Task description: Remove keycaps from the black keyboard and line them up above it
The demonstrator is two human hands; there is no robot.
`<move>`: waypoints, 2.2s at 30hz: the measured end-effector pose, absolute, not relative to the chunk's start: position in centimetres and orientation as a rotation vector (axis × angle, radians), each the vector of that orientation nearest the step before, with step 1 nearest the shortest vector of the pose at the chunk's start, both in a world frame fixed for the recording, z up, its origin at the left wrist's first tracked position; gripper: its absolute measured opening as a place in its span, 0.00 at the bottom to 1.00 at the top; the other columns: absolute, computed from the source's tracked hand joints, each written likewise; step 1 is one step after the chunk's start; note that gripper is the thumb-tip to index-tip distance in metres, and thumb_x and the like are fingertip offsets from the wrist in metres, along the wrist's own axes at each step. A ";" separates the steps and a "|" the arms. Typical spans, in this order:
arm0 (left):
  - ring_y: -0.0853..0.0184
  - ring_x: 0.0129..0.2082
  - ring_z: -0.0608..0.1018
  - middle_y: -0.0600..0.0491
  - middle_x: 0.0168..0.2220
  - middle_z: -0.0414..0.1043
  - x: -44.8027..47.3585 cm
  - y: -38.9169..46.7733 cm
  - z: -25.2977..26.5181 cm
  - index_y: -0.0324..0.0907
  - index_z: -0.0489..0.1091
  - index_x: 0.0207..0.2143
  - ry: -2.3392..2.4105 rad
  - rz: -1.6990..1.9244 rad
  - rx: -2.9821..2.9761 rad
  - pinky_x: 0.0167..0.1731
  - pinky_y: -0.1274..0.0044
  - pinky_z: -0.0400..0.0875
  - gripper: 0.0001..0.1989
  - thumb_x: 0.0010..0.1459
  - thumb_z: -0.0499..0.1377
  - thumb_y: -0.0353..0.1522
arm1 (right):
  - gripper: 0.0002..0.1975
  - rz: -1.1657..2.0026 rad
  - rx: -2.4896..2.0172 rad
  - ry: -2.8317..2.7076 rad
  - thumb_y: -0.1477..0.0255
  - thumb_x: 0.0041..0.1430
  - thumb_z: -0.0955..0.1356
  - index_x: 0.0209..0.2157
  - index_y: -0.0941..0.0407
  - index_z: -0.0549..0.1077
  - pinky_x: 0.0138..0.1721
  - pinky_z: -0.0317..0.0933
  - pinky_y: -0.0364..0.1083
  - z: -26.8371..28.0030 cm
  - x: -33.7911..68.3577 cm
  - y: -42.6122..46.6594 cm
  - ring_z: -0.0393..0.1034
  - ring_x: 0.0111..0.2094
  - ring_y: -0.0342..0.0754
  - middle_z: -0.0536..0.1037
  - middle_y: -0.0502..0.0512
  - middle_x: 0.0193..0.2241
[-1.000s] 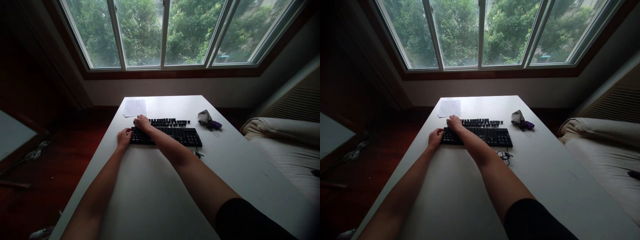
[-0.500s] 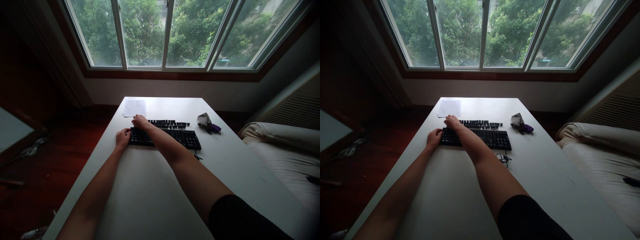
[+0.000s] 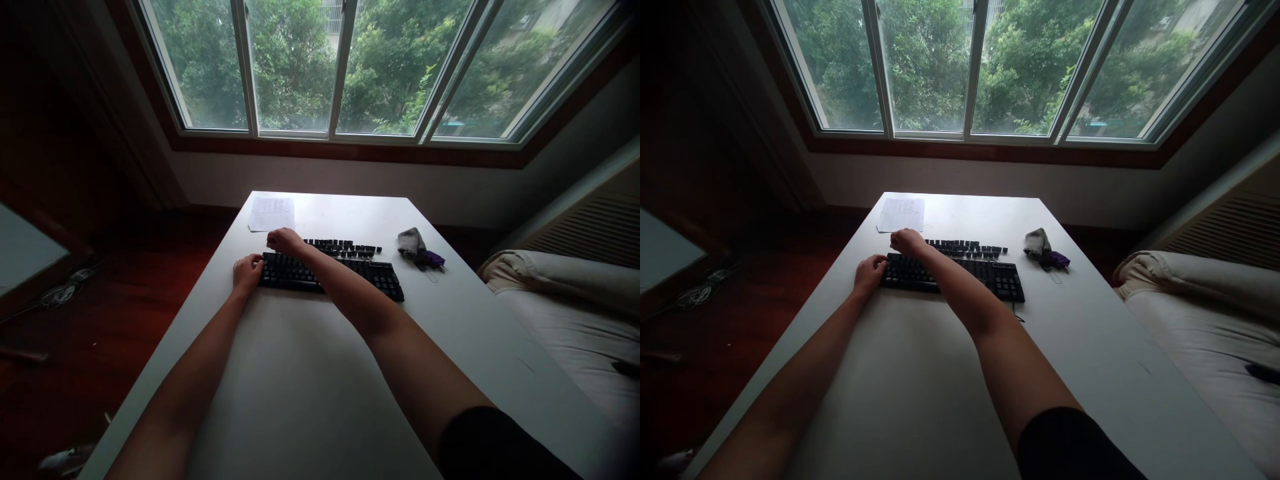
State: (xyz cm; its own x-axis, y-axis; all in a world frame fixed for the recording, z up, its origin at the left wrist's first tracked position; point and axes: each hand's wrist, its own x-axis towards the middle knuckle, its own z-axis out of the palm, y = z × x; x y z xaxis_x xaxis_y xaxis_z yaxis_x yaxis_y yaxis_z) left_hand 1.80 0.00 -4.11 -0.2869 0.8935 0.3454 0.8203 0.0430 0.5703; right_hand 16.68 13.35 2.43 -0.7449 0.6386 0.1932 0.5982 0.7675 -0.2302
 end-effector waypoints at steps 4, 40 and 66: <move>0.59 0.43 0.77 0.52 0.40 0.79 1.9 0.0 -4.0 0.47 0.75 0.42 2.200 1.063 1.800 0.50 0.68 0.65 0.11 0.61 0.55 0.36 | 0.10 0.423 -0.892 -2.599 0.68 0.60 0.71 0.41 0.55 0.81 0.35 0.56 0.40 1.6 17.7 12.2 0.72 0.35 0.44 0.82 0.53 0.35; 0.60 0.43 0.78 0.51 0.42 0.79 1.7 0.2 -4.4 0.46 0.75 0.43 2.127 1.086 1.812 0.49 0.68 0.68 0.12 0.62 0.55 0.36 | 0.11 0.403 -1.087 -2.536 0.63 0.64 0.68 0.41 0.54 0.80 0.40 0.60 0.41 -0.6 18.5 6.8 0.73 0.42 0.48 0.80 0.55 0.39; 0.62 0.47 0.76 0.49 0.45 0.75 1.8 0.2 -4.7 0.45 0.75 0.43 2.031 1.243 1.846 0.50 0.71 0.70 0.12 0.60 0.55 0.33 | 0.15 0.048 -1.107 -2.532 0.64 0.69 0.62 0.45 0.57 0.76 0.50 0.62 0.49 -0.9 18.5 2.5 0.66 0.49 0.55 0.75 0.62 0.46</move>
State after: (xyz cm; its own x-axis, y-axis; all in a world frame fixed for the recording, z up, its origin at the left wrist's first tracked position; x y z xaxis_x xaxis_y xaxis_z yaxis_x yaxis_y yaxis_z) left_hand 1.80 0.17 -4.68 -0.2437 0.8756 0.4171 0.7697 -0.0870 0.6324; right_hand 18.45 2.47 -0.95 -0.6201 0.7143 0.3246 0.7014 0.6901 -0.1787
